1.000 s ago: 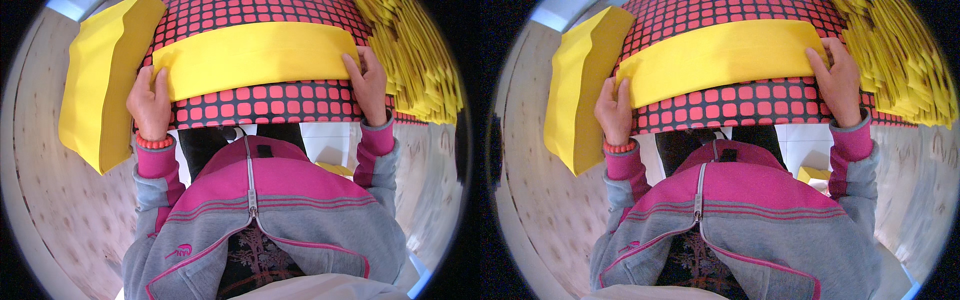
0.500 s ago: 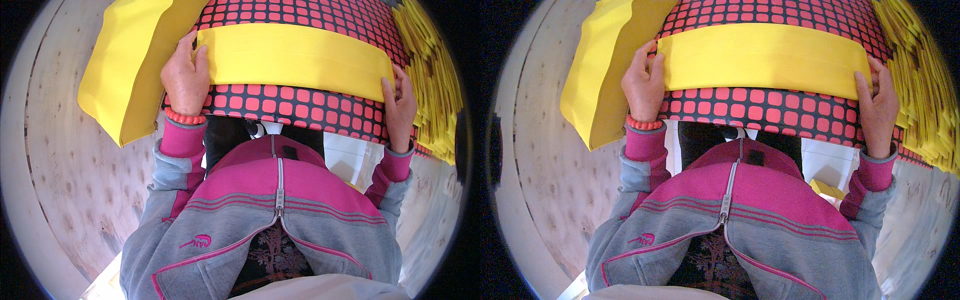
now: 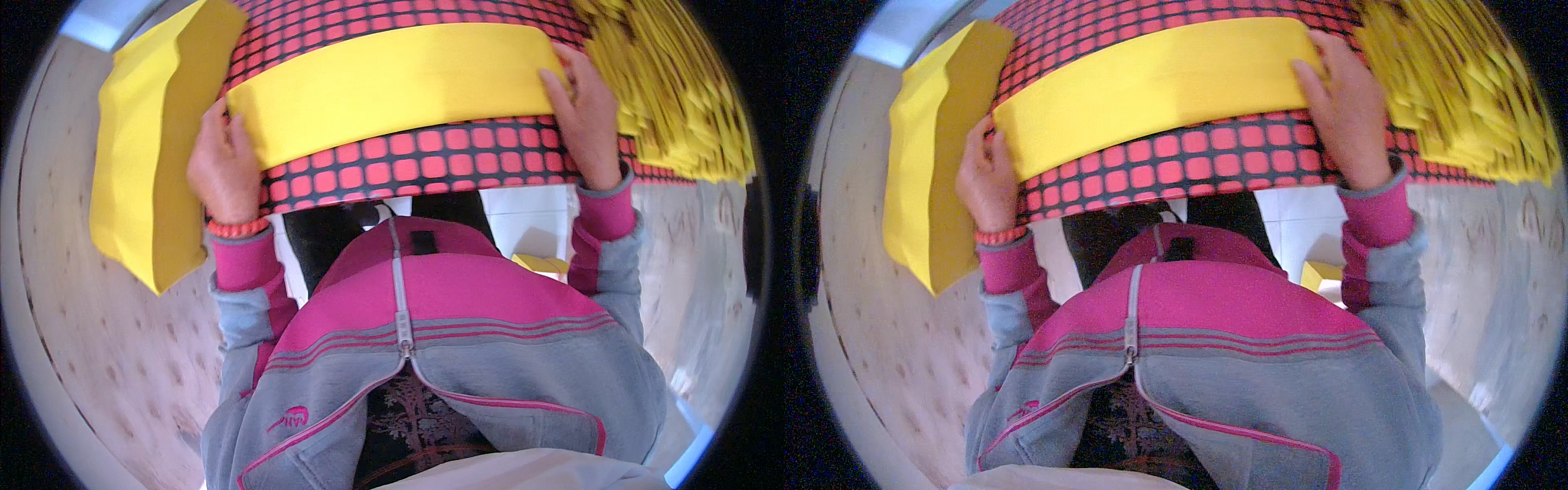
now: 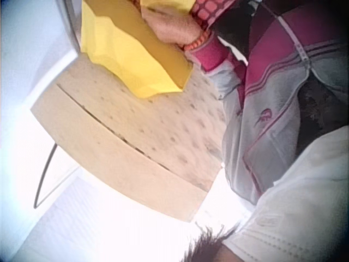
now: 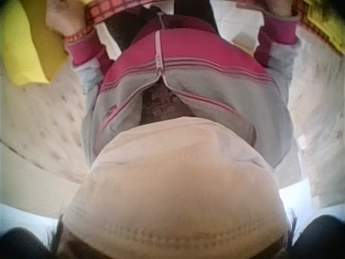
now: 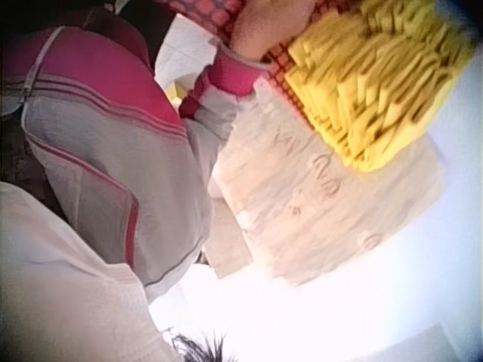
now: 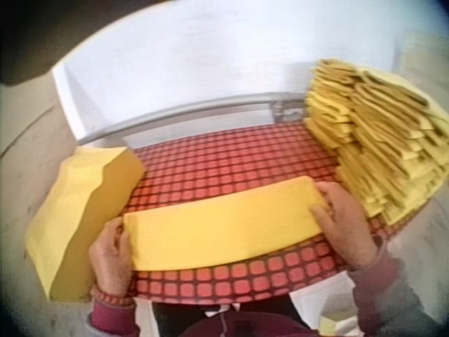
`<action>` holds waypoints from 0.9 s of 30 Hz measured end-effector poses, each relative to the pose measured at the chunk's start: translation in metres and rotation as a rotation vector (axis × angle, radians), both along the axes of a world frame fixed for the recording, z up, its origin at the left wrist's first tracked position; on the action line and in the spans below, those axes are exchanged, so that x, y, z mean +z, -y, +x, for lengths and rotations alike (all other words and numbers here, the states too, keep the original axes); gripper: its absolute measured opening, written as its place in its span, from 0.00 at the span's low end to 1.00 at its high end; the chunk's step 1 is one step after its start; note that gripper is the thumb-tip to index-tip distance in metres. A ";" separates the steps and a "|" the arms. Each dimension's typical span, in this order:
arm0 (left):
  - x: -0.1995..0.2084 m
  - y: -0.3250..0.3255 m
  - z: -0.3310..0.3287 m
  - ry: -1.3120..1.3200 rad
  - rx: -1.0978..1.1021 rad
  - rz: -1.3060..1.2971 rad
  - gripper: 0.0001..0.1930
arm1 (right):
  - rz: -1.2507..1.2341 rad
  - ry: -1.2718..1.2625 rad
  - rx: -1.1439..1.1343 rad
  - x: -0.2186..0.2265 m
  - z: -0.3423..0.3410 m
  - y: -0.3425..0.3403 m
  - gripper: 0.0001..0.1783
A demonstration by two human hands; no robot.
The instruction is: The person folds yellow paper sheets by hand on a patterned table, pressing creases and stacking the finished pieces. The person repeats the folding sequence for multiple sheets and places each completed piece onto a growing stack.
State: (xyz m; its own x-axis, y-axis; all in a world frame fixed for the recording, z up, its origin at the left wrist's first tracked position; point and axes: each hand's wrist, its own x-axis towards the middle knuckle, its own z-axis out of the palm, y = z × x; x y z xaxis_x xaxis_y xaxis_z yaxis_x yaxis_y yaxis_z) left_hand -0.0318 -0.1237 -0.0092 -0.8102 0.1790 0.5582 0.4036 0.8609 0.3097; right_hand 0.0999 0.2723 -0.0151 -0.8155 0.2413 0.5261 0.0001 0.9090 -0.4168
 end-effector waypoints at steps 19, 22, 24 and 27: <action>0.011 -0.115 0.035 0.077 -0.719 -0.266 0.31 | -0.066 -0.007 -0.032 -0.001 0.000 -0.002 0.21; 0.008 -0.115 0.035 0.079 -0.716 -0.276 0.32 | -0.068 0.033 -0.075 0.005 0.001 0.003 0.21; 0.006 -0.114 0.035 0.075 -0.717 -0.272 0.32 | 0.087 -0.063 -0.118 0.011 0.005 0.011 0.21; 0.005 -0.114 0.035 0.069 -0.715 -0.283 0.31 | 0.270 -0.184 -0.028 0.017 0.005 0.036 0.22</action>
